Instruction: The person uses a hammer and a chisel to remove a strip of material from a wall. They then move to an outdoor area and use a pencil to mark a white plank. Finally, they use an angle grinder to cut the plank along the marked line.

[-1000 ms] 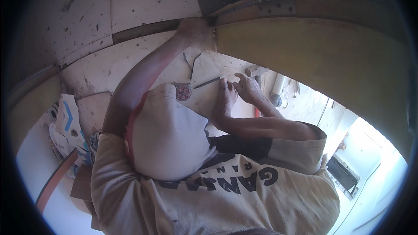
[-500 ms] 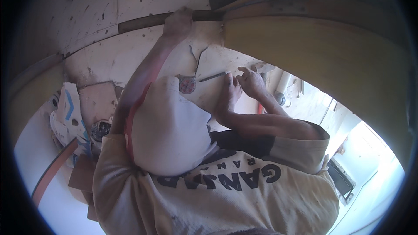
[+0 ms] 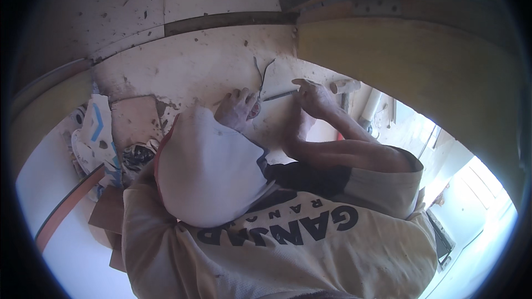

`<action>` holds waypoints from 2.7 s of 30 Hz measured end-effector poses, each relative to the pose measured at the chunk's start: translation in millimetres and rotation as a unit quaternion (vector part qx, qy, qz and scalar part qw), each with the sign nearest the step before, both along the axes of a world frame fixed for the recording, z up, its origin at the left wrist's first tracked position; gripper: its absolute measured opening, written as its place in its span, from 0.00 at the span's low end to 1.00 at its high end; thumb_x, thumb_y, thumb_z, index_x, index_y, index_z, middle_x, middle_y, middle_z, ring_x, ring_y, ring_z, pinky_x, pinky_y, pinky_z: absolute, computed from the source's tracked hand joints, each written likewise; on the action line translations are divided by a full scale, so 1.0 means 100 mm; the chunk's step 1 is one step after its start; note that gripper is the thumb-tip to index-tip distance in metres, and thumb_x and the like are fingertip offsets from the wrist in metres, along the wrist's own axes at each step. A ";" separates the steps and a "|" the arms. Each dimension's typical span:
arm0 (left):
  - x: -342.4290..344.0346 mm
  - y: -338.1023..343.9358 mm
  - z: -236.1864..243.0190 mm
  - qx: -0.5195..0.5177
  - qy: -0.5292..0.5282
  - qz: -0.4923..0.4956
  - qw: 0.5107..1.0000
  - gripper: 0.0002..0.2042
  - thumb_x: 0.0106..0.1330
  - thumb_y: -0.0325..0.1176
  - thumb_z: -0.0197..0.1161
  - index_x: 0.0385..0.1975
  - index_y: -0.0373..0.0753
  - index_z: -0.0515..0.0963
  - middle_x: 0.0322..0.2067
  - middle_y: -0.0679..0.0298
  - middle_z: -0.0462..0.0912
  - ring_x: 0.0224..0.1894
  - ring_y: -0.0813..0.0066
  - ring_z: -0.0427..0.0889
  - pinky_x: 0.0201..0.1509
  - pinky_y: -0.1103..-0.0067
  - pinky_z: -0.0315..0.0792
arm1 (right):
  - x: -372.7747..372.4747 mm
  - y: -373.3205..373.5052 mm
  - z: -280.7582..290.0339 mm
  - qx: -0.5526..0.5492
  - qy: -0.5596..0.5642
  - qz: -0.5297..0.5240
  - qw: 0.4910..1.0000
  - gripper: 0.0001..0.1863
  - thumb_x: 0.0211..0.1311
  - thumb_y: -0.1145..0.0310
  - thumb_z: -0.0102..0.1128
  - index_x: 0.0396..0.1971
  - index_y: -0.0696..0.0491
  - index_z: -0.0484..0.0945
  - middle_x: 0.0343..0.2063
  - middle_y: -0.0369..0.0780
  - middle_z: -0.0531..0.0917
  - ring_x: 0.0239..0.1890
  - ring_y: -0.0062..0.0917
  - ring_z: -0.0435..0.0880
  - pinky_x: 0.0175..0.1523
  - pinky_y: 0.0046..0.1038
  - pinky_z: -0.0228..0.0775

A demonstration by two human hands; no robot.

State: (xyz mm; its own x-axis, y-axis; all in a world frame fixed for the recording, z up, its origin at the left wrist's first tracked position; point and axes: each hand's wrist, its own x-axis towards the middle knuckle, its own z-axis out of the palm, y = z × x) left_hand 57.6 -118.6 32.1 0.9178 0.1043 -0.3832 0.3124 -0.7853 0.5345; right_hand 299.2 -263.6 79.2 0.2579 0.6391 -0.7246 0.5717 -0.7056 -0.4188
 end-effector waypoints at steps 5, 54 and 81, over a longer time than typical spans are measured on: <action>0.15 0.11 0.15 -0.282 -0.035 0.191 0.940 0.30 0.54 0.35 0.71 0.57 0.38 0.67 0.53 0.55 0.72 0.53 0.59 0.78 0.56 0.64 0.76 | -0.06 0.12 -0.09 0.060 0.168 -0.040 0.983 0.29 0.63 0.64 0.62 0.65 0.55 0.71 0.49 0.46 0.85 0.49 0.34 0.86 0.52 0.34 0.79; -1.48 2.76 -0.22 0.043 -0.056 0.442 0.894 0.16 0.59 0.40 0.75 0.36 0.34 0.81 0.33 0.54 0.85 0.36 0.62 0.86 0.42 0.69 0.77 | 0.01 1.14 -0.32 0.156 0.313 -0.542 0.764 0.09 0.68 0.63 0.62 0.44 0.50 0.79 0.31 0.32 0.79 0.32 0.18 0.79 0.40 0.26 0.76; -0.42 2.81 -0.54 0.107 0.023 0.408 0.906 0.29 0.56 0.54 0.72 0.48 0.35 0.84 0.42 0.49 0.88 0.48 0.53 0.86 0.55 0.67 0.78 | -0.02 0.77 -0.30 0.030 0.285 -0.388 0.876 0.24 0.67 0.58 0.62 0.58 0.55 0.73 0.38 0.39 0.82 0.38 0.20 0.80 0.42 0.24 0.76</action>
State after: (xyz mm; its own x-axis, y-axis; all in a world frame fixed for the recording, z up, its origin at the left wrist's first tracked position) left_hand 15.7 162.7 -21.5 0.4845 0.8182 -0.3095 0.8542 -0.3662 0.3691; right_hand 296.8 -186.8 49.2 0.2393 0.4720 -0.8485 -0.3847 -0.7563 -0.5292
